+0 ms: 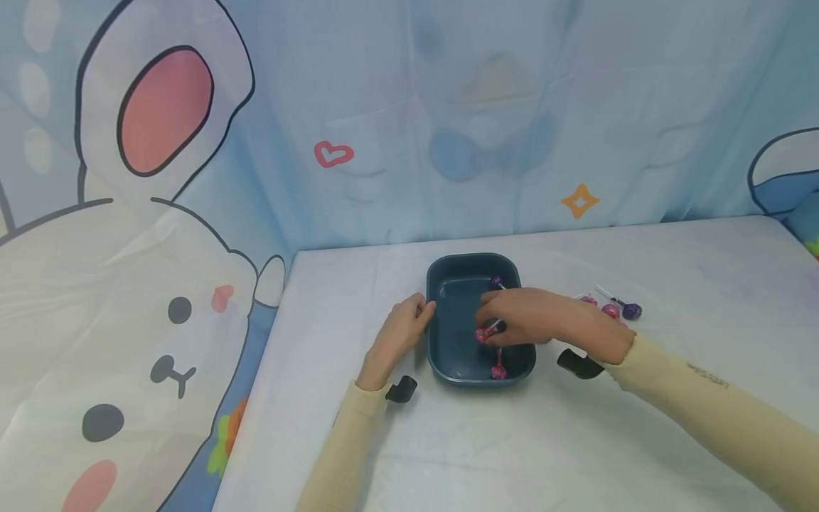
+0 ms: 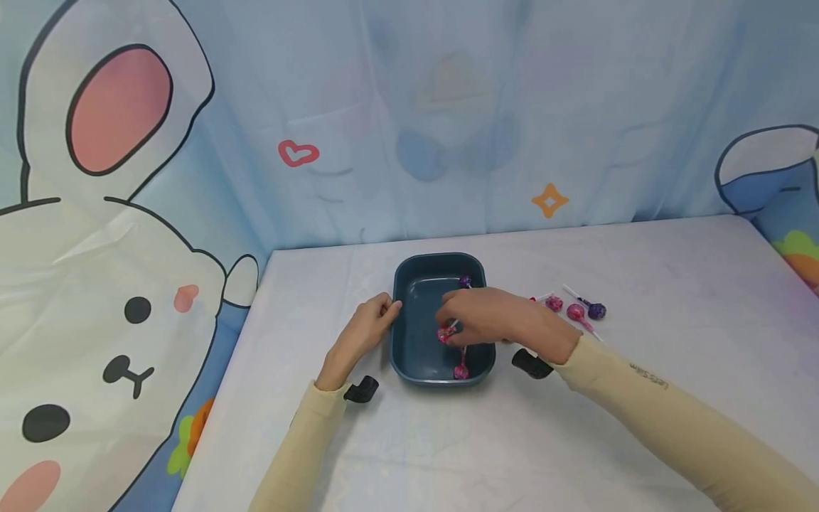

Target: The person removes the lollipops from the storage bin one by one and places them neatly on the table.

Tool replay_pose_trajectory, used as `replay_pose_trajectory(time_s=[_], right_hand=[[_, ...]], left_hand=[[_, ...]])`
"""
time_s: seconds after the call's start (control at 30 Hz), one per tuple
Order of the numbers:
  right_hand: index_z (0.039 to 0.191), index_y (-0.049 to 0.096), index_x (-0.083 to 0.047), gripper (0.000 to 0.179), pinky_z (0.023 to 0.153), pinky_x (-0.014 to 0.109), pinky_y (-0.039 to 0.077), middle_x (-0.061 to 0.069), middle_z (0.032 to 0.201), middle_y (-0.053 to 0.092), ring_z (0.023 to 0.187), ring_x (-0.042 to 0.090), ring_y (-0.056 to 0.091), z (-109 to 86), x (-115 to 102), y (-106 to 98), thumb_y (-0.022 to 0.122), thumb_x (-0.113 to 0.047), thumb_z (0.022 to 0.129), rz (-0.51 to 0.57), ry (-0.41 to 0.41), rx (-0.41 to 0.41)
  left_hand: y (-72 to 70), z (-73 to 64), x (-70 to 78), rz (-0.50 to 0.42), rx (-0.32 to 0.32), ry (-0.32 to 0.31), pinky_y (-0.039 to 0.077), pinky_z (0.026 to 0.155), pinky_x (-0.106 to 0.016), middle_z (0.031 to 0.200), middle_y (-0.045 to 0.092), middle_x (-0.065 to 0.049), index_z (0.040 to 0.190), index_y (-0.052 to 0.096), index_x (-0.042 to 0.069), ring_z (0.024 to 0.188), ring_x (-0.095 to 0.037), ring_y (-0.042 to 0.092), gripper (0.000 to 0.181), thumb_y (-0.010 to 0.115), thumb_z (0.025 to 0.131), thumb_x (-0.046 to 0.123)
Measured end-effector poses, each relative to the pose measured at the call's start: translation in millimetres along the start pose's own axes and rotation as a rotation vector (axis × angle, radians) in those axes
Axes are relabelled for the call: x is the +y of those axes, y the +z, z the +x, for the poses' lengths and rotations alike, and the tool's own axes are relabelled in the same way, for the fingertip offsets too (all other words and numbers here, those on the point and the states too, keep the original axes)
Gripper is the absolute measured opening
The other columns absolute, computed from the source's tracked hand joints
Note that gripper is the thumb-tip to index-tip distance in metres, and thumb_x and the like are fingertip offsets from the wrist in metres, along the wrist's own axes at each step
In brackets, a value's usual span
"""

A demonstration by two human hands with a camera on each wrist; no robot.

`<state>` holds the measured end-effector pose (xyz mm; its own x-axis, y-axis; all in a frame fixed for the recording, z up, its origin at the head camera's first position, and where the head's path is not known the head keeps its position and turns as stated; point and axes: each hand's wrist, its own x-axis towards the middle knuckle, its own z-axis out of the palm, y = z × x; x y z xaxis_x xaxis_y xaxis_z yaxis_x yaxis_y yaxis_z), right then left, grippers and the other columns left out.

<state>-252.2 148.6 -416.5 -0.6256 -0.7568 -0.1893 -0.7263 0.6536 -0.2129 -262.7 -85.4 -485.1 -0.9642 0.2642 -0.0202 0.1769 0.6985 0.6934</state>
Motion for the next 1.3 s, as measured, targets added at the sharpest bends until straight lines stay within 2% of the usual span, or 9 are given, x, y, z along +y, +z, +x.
replay_pose_trajectory(time_s=[0.23, 0.57, 0.77, 1.17, 1.3], right_hand=[[0.102, 0.065, -0.024, 0.024, 0.076, 0.031, 0.049, -0.007, 0.100, 0.057, 0.089, 0.007, 0.056, -6.6, 11, -5, 0.067, -0.036, 0.081, 0.017, -0.003, 0.039], [0.106, 0.065, -0.020, 0.026, 0.081, 0.034, 0.049, -0.004, 0.104, 0.058, 0.097, 0.012, 0.058, -18.0, 26, -11, 0.068, -0.030, 0.082, 0.068, 0.056, 0.079], [0.104, 0.066, -0.023, 0.023, 0.081, 0.035, 0.049, -0.006, 0.103, 0.057, 0.098, 0.011, 0.059, -24.9, 33, -14, 0.068, -0.028, 0.082, 0.106, 0.100, 0.094], [0.100, 0.067, -0.024, 0.017, 0.079, 0.036, 0.050, -0.009, 0.098, 0.058, 0.094, 0.011, 0.058, -43.7, 49, -9, 0.067, -0.026, 0.083, 0.177, 0.134, 0.150], [0.100, 0.067, -0.026, 0.019, 0.080, 0.036, 0.051, -0.009, 0.098, 0.059, 0.094, 0.012, 0.058, -51.8, 54, -7, 0.069, -0.029, 0.081, 0.193, 0.181, 0.157]], left_hand=[[0.6, 0.2, -0.1, -0.003, -0.001, 0.003, 0.035, 0.048, -0.023, 0.062, 0.048, 0.002, 0.079, 0.048, 0.013, 0.052, -0.010, 0.044, 0.032, 0.041, 0.097, 0.039], [0.7, 0.8, -0.3, 0.001, -0.001, 0.002, 0.036, 0.048, -0.023, 0.063, 0.048, 0.002, 0.079, 0.048, 0.013, 0.053, -0.010, 0.044, 0.032, 0.040, 0.097, 0.038], [1.1, 0.5, -0.7, -0.004, -0.008, -0.008, 0.036, 0.049, -0.023, 0.064, 0.049, 0.001, 0.080, 0.049, 0.013, 0.054, -0.011, 0.045, 0.032, 0.040, 0.097, 0.038], [1.3, 1.1, -1.4, 0.002, 0.000, -0.001, 0.037, 0.049, -0.023, 0.064, 0.050, 0.001, 0.080, 0.049, 0.013, 0.054, -0.011, 0.045, 0.032, 0.040, 0.097, 0.039], [1.2, 0.7, -0.7, -0.001, -0.005, -0.005, 0.037, 0.049, -0.023, 0.065, 0.050, 0.001, 0.081, 0.049, 0.013, 0.054, -0.011, 0.045, 0.032, 0.040, 0.097, 0.039]])
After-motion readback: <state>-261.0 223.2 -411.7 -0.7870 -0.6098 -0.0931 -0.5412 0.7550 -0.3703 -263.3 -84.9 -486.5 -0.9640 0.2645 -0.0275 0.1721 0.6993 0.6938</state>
